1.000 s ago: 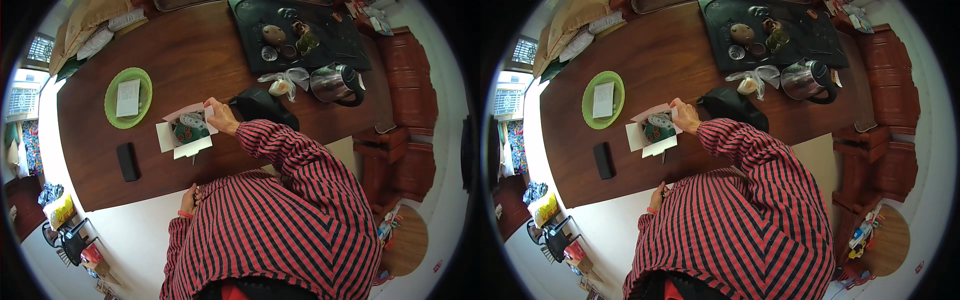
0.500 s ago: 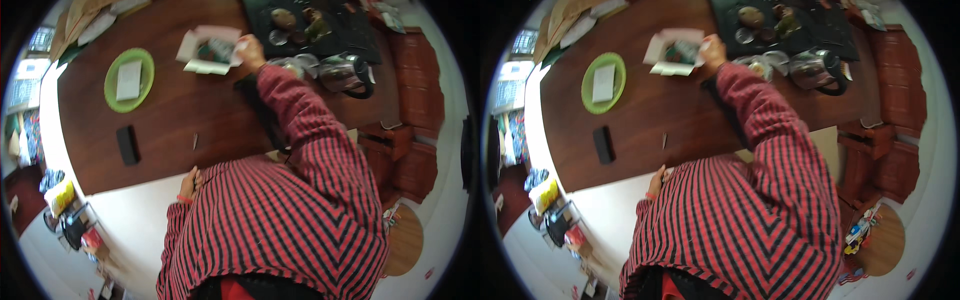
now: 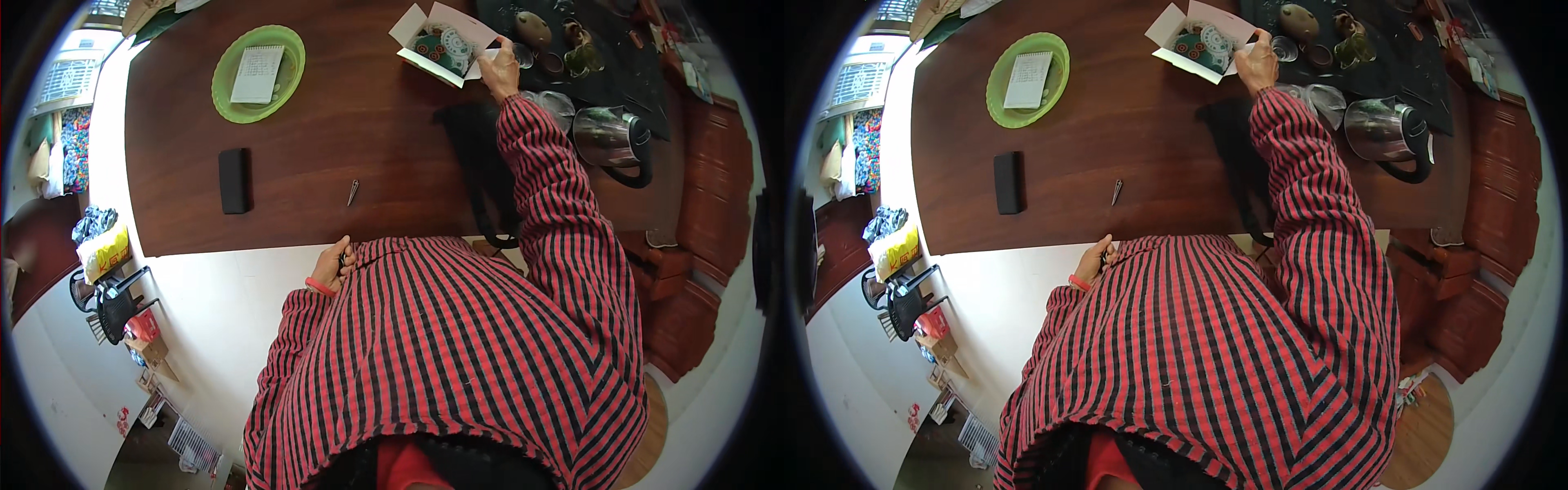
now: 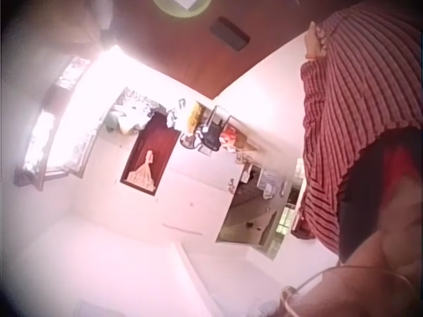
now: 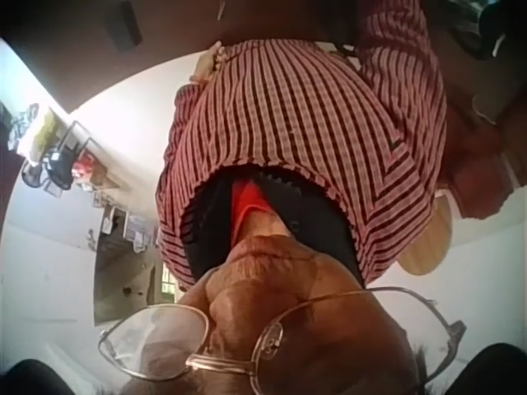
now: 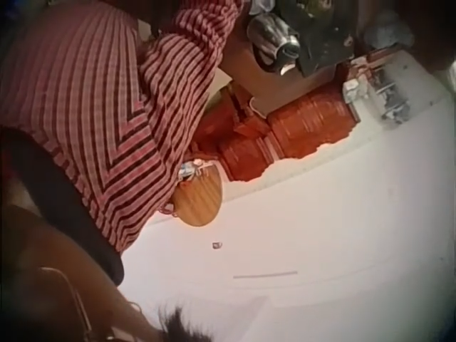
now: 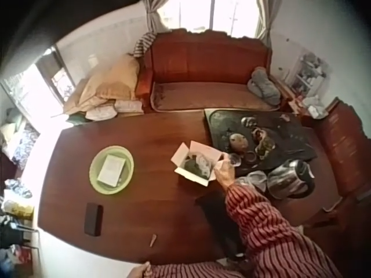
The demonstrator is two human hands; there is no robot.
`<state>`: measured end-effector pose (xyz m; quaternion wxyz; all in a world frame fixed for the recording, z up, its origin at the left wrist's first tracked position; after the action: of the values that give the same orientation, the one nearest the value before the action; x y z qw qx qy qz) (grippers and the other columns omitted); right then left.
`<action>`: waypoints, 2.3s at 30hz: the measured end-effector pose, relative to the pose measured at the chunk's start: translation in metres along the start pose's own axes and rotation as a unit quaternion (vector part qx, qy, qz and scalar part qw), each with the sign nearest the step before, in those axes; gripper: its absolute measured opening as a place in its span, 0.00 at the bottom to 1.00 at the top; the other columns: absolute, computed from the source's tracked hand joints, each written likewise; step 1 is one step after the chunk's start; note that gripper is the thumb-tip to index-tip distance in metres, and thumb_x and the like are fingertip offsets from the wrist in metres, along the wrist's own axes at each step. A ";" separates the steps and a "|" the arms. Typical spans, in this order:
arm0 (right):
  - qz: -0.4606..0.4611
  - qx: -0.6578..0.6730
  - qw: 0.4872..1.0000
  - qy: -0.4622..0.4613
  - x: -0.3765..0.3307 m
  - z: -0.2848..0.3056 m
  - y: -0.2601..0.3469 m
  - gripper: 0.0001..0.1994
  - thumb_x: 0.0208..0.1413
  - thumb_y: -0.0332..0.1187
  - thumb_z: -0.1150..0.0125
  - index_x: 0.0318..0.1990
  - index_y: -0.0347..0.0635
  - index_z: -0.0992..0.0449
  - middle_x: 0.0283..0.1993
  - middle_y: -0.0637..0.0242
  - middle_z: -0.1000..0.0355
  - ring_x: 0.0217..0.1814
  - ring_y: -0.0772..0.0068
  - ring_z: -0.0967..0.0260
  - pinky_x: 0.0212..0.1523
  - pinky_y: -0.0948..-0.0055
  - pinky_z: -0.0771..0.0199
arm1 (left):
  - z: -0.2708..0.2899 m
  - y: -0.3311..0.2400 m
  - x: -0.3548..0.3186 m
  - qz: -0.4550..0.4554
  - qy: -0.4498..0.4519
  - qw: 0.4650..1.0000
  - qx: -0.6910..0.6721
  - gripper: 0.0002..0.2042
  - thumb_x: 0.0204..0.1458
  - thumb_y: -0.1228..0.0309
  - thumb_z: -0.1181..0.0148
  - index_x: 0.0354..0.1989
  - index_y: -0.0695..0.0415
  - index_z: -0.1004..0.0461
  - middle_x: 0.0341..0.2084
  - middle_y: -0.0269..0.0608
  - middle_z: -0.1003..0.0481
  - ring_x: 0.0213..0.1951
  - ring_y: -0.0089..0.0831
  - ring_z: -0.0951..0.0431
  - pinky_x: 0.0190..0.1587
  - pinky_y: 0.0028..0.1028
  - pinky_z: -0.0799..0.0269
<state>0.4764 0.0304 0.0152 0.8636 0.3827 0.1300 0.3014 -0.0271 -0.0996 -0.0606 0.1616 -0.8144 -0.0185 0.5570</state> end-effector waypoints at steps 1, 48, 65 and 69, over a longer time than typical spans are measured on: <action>0.033 -0.029 0.999 -0.029 0.000 0.005 0.007 0.25 0.40 0.30 0.40 0.50 0.39 0.33 0.39 0.50 0.27 0.45 0.51 0.29 0.45 0.56 0.29 | -0.001 -0.001 0.004 -0.003 0.005 1.000 0.002 0.16 0.58 0.54 0.51 0.21 0.49 0.37 0.12 0.28 0.38 0.09 0.15 0.46 0.09 0.16 0.55; 0.249 -0.030 0.968 0.013 -0.019 0.018 0.054 0.11 0.50 0.33 0.49 0.37 0.48 0.21 0.36 0.56 0.25 0.37 0.54 0.27 0.39 0.61 0.26 | -0.004 -0.004 0.007 0.026 -0.033 0.999 0.022 0.18 0.57 0.56 0.49 0.18 0.52 0.37 0.11 0.28 0.39 0.12 0.17 0.44 0.16 0.17 0.50; 0.173 -0.015 0.982 0.070 -0.168 0.126 -0.028 0.07 0.50 0.28 0.45 0.37 0.41 0.24 0.34 0.58 0.26 0.36 0.59 0.27 0.37 0.66 0.27 | -0.015 -0.020 0.007 0.047 -0.039 0.991 0.115 0.18 0.57 0.56 0.49 0.17 0.50 0.37 0.10 0.28 0.37 0.10 0.17 0.44 0.13 0.18 0.51; 0.080 -0.106 0.991 0.029 -0.161 0.148 -0.077 0.09 0.49 0.32 0.43 0.37 0.40 0.24 0.34 0.58 0.26 0.36 0.58 0.27 0.37 0.65 0.28 | -0.022 -0.021 0.014 0.060 -0.035 0.991 0.112 0.18 0.57 0.55 0.50 0.17 0.49 0.38 0.09 0.26 0.39 0.08 0.17 0.48 0.11 0.18 0.55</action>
<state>0.4500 -0.1959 0.0574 0.8684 0.2893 0.0917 0.3922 0.0012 -0.0821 -0.0605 0.2171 -0.7709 0.0868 0.5925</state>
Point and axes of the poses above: each hand's wrist, its own x-axis towards the middle knuckle, its own z-axis out of the back of the hand, y = z × x, the point moved 5 cm from there along x, towards the middle knuckle
